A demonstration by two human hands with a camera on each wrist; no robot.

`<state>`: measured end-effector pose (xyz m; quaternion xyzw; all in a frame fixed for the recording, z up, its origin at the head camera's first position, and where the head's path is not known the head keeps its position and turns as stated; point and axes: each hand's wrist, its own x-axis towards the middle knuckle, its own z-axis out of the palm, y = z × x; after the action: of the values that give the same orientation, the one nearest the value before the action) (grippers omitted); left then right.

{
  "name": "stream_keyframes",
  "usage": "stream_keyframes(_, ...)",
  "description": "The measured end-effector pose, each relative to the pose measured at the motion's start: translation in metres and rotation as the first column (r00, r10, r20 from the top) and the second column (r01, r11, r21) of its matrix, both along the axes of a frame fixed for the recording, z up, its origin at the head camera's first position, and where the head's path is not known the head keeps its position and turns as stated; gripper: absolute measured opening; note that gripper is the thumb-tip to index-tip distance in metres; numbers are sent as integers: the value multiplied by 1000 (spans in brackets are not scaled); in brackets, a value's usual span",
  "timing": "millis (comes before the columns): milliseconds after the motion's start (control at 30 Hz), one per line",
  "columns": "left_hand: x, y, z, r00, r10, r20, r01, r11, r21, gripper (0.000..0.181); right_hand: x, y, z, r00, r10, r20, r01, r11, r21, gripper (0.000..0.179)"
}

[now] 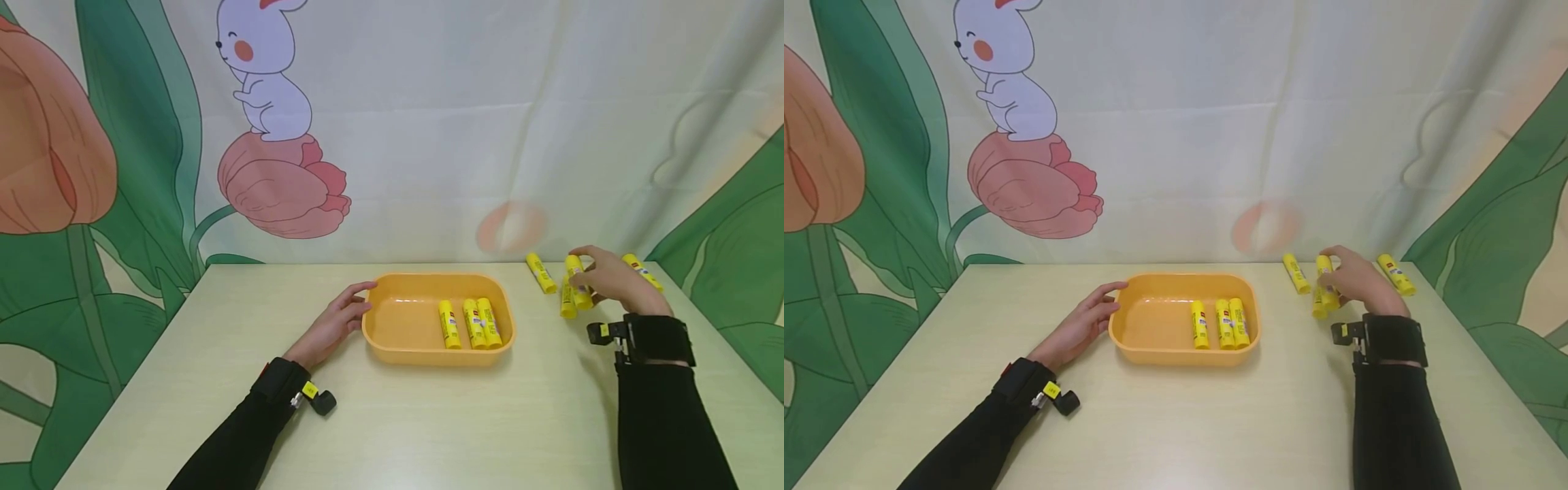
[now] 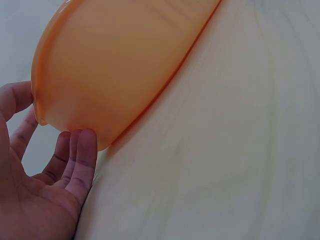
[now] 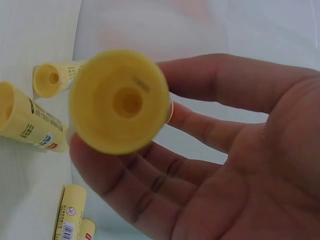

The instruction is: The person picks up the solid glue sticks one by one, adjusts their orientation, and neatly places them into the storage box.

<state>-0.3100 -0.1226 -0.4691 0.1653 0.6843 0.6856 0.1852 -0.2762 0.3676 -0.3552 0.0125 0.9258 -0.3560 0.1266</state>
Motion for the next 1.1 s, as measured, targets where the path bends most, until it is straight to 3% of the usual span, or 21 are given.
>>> stream_keyframes(367,-1,0,-1,1000,-1,3,1,1000,0,46,3,-15,9,998,36,-46,-36,999,3,71)
stream_keyframes(600,0,0,0,1000,0,7,0,1000,3,46,5,-38,16,994,75,-83,-69,995,67,71)
stream_keyframes(1100,-1,0,-1,1000,2,-9,-2,1000,19,44,12,-81,26,981,150,-125,-142,987,75,70)
